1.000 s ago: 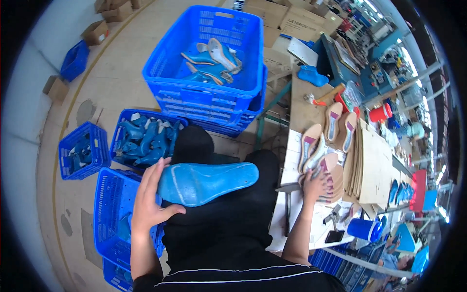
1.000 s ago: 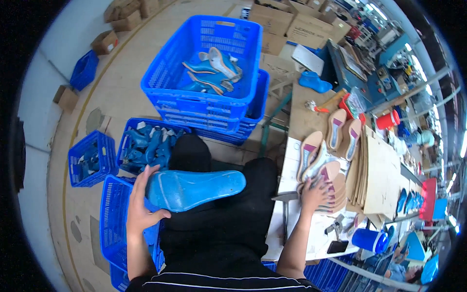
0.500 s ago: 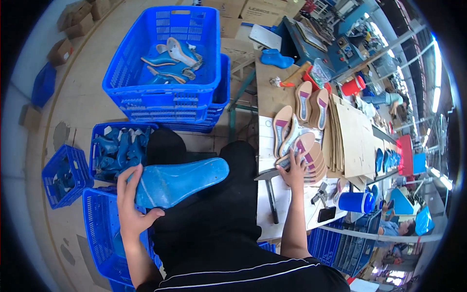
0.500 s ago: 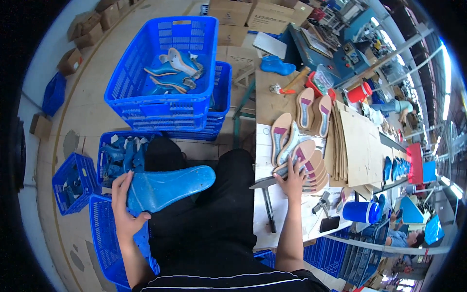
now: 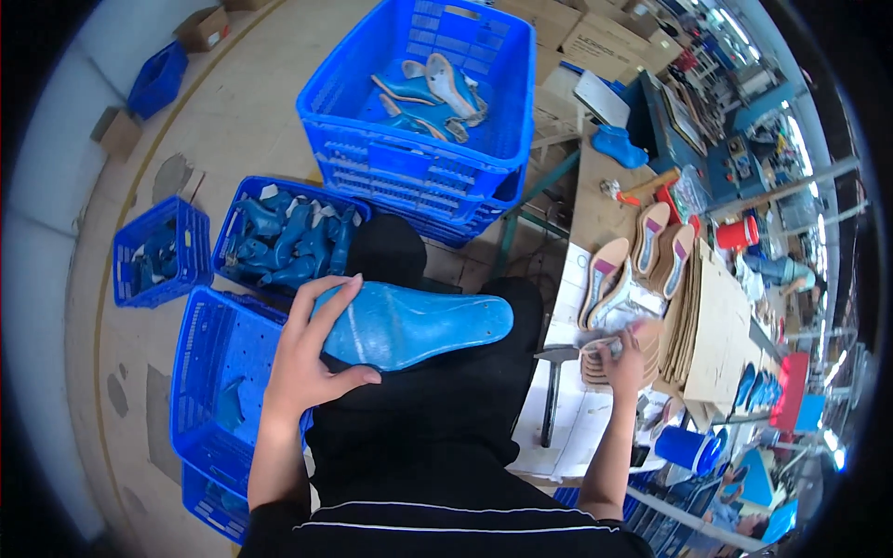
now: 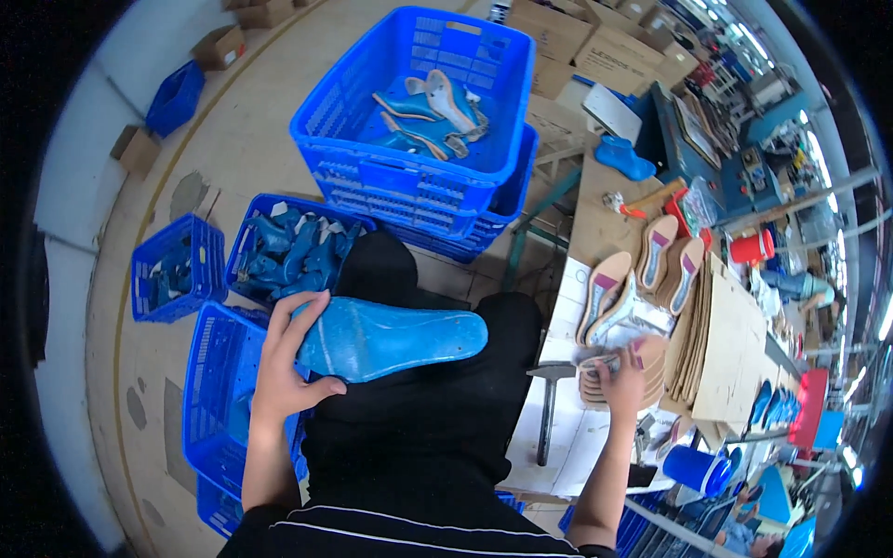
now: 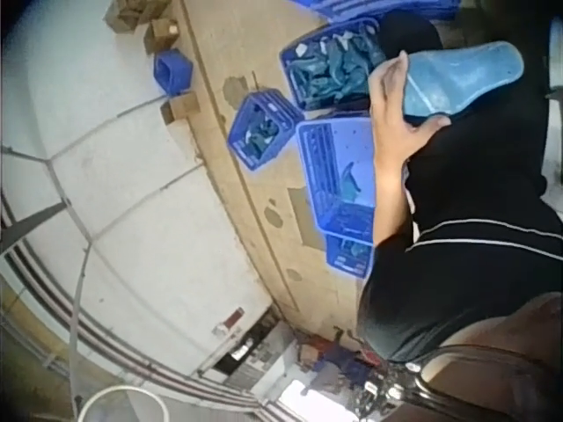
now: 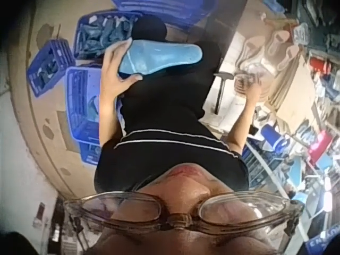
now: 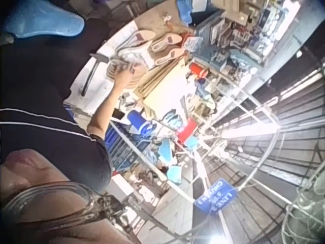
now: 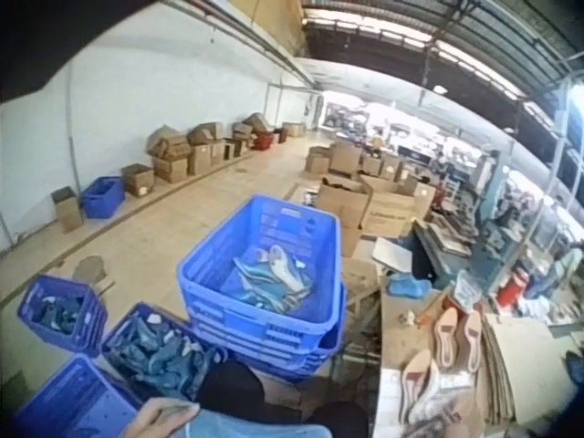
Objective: The recorder is hammering shoe soles onto lasts and organizing shoe components in a manufacturing plant.
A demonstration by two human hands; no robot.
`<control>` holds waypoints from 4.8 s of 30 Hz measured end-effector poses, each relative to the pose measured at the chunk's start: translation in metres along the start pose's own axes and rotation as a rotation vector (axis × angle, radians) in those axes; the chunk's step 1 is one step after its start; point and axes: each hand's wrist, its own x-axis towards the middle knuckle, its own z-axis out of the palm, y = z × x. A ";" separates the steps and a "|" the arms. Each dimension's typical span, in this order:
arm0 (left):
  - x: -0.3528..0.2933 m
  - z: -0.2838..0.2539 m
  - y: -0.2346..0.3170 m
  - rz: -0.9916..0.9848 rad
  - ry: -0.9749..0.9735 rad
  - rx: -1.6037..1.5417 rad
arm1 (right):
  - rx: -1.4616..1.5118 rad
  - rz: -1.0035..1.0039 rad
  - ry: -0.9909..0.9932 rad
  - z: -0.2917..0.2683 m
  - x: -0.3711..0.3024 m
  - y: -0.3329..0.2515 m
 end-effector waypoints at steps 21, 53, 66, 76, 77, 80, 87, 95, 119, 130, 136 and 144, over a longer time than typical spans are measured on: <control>-0.006 -0.004 -0.002 -0.004 0.039 -0.015 | 0.424 0.117 0.550 -0.072 0.032 -0.079; 0.049 -0.048 0.046 0.184 -0.344 0.399 | 0.978 -0.574 -0.203 -0.111 0.054 -0.286; 0.054 -0.049 0.054 0.206 -0.454 0.463 | 1.708 -0.437 -0.377 -0.026 0.044 -0.273; 0.054 -0.046 0.056 0.216 -0.432 0.502 | 1.685 -0.425 -0.323 -0.032 0.045 -0.278; 0.054 -0.045 0.055 0.218 -0.433 0.499 | 1.694 -0.432 -0.312 -0.032 0.045 -0.278; 0.056 -0.044 0.054 0.212 -0.438 0.502 | 1.695 -0.437 -0.299 -0.028 0.045 -0.277; 0.058 -0.046 0.058 0.124 -0.458 0.464 | 1.766 -0.451 -0.360 -0.020 0.049 -0.279; 0.059 -0.046 0.057 0.076 -0.492 0.401 | 1.844 -0.443 -0.326 -0.006 0.047 -0.276; 0.031 -0.045 0.058 0.173 -0.384 0.433 | 1.773 -0.377 -0.365 0.008 0.050 -0.260; 0.030 -0.046 0.051 0.188 -0.363 0.410 | 1.786 -0.283 -0.325 0.002 0.039 -0.265; 0.029 -0.044 0.050 0.198 -0.361 0.397 | 1.787 -0.289 -0.320 0.002 0.037 -0.263; 0.030 -0.045 0.049 0.178 -0.357 0.377 | 1.786 -0.268 -0.311 -0.001 0.035 -0.268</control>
